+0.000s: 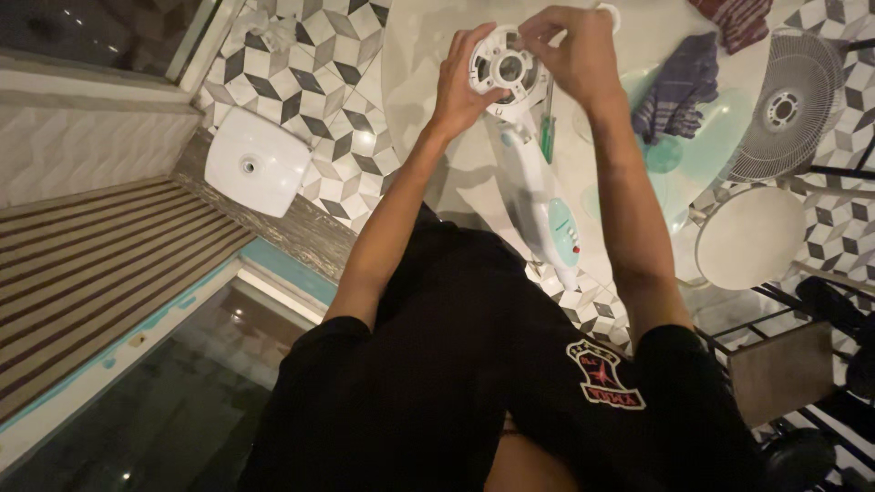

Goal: The person assembles a white plastic appliance component at a sink. They attach a circular part to the main body, then use a screwdriver to tighten screws into the assembly.

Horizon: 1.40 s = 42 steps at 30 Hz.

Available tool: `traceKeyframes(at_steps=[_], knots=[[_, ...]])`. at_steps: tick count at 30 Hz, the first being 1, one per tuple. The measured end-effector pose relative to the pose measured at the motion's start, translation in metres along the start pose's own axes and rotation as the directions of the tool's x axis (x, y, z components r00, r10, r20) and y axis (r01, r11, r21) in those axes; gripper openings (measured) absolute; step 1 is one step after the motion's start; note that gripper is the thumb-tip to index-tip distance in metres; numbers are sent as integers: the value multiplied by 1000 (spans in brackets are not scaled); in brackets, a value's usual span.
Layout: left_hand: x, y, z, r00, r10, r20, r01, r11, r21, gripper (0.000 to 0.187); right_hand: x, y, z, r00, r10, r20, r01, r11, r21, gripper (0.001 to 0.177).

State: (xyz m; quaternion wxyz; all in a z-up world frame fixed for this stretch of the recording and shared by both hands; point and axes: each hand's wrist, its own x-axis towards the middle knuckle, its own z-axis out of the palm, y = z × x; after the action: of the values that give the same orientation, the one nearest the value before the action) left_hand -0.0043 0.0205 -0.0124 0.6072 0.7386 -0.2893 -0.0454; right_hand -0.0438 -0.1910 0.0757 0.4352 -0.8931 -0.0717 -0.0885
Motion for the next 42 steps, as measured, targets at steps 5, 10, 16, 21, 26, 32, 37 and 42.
traceKeyframes(at_steps=[5,10,16,21,26,32,37,42], knots=[[-3,-1,-1,1000,-29,-11,29,999,-19,98,14,27,8,973,139,183,-143,990,5,15],[-6,0,-3,998,-53,-21,52,998,-26,96,22,36,12,939,198,283,-199,980,-25,16],[-6,0,-5,999,-36,-21,35,998,-45,95,31,23,8,902,265,342,-230,963,-140,21],[-6,0,-6,999,-40,-14,40,999,-22,96,38,17,6,886,225,406,-162,970,-182,18],[-5,-1,-4,999,-45,-19,46,998,46,97,39,17,8,898,230,376,-200,973,-117,14],[-5,-4,-4,998,-56,1,56,998,-29,96,41,4,8,902,168,398,-127,984,-129,12],[-5,-3,-3,998,-59,-4,59,998,2,96,43,1,9,896,89,435,-3,981,-193,12],[-5,-2,-4,999,-46,-4,46,999,-21,96,44,11,13,896,-7,445,124,964,-236,8]])
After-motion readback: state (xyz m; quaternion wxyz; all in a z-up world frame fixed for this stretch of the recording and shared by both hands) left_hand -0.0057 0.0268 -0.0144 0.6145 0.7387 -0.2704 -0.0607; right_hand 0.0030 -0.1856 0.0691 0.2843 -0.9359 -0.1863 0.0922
